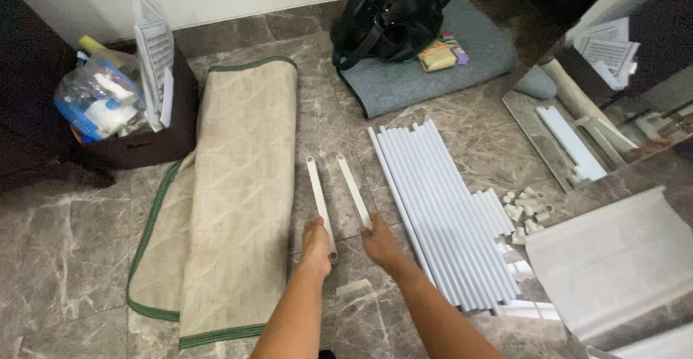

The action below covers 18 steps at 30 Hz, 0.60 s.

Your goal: The person assembles a white plastic drying rack by inserting rods into a mesh frame, attaching crossbars, and connecting vertical supports. The person repeatedly connects and disconnects components while working on the floor.

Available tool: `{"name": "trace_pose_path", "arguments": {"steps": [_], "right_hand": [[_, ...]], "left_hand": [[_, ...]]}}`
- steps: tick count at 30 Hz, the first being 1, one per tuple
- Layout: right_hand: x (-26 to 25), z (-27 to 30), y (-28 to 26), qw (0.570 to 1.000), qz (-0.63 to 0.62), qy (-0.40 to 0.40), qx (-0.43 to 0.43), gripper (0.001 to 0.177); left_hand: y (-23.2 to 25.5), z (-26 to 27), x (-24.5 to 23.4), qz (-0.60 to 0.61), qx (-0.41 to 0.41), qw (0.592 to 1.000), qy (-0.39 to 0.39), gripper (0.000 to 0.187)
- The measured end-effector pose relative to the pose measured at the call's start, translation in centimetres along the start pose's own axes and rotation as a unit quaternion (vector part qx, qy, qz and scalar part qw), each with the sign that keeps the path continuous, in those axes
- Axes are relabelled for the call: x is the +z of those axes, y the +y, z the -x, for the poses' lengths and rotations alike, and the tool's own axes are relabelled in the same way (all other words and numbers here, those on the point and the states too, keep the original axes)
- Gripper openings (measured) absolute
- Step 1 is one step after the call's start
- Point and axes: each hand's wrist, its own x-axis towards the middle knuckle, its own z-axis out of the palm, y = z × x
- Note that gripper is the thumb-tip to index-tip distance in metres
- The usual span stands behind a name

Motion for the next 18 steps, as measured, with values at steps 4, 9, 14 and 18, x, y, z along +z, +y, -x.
{"name": "trace_pose_path", "arguments": {"steps": [4, 9, 14, 18], "right_hand": [[5.8, -3.7, 3.2, 0.99, -0.037, 0.049, -0.128, 0.052], [9.0, -6.1, 5.2, 0.988, -0.042, 0.04, -0.145, 0.06], [9.6, -5.9, 3.5, 0.991, -0.079, 0.031, -0.103, 0.059], [9.1, -5.0, 1.5, 0.989, -0.115, 0.015, -0.086, 0.062]], "left_hand": [[-0.1, -0.3, -0.3, 0.021, -0.002, 1.0, -0.01, 0.055], [-1.0, -1.2, -1.0, 0.018, -0.007, 0.999, -0.042, 0.055], [-2.1, -2.5, -1.8, 0.011, -0.03, 0.998, -0.05, 0.059], [-2.6, -3.2, -1.8, 0.008, -0.033, 0.998, -0.045, 0.06]]}}
